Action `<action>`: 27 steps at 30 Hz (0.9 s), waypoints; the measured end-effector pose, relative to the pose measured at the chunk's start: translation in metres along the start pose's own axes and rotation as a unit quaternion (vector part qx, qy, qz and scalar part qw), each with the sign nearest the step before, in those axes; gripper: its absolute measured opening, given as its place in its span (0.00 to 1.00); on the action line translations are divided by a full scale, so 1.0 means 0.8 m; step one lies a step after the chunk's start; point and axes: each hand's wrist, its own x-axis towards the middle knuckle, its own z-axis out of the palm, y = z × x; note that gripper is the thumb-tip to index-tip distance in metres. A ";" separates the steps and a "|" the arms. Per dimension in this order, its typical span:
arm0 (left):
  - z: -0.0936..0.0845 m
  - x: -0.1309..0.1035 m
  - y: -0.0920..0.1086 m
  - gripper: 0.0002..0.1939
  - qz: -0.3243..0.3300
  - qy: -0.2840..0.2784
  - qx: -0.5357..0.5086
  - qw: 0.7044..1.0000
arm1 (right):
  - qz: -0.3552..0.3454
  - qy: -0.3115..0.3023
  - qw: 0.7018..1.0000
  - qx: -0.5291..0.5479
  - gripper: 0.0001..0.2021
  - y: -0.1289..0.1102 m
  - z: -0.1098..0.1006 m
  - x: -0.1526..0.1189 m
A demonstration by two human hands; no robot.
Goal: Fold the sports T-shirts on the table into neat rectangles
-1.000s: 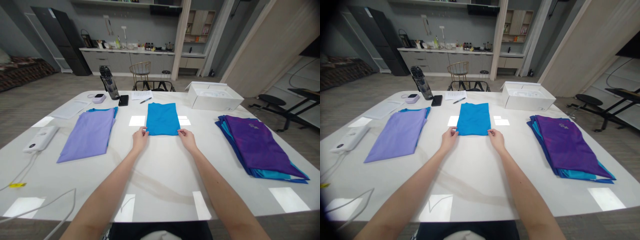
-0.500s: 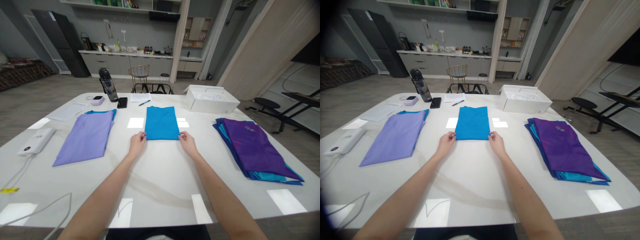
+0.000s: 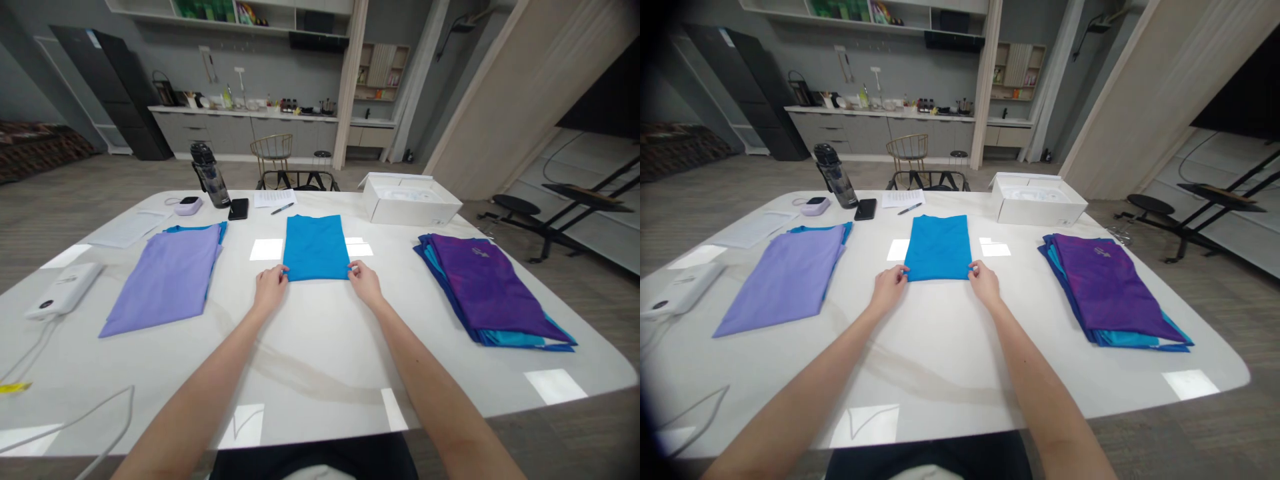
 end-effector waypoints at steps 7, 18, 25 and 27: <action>-0.010 -0.007 0.013 0.18 0.056 -0.048 0.101 0.992 | -0.005 -0.039 0.999 0.031 0.09 -0.006 -0.015 -0.006; -0.075 -0.127 0.025 0.23 0.010 -0.217 0.097 0.971 | -0.056 -0.188 0.981 -0.001 0.10 -0.012 -0.065 -0.130; -0.117 -0.191 0.046 0.22 0.008 -0.350 0.091 0.932 | -0.039 -0.332 0.943 -0.012 0.08 -0.040 -0.108 -0.207; -0.124 -0.195 0.044 0.17 0.009 -0.369 0.069 0.927 | -0.028 -0.357 0.934 -0.002 0.05 -0.043 -0.114 -0.216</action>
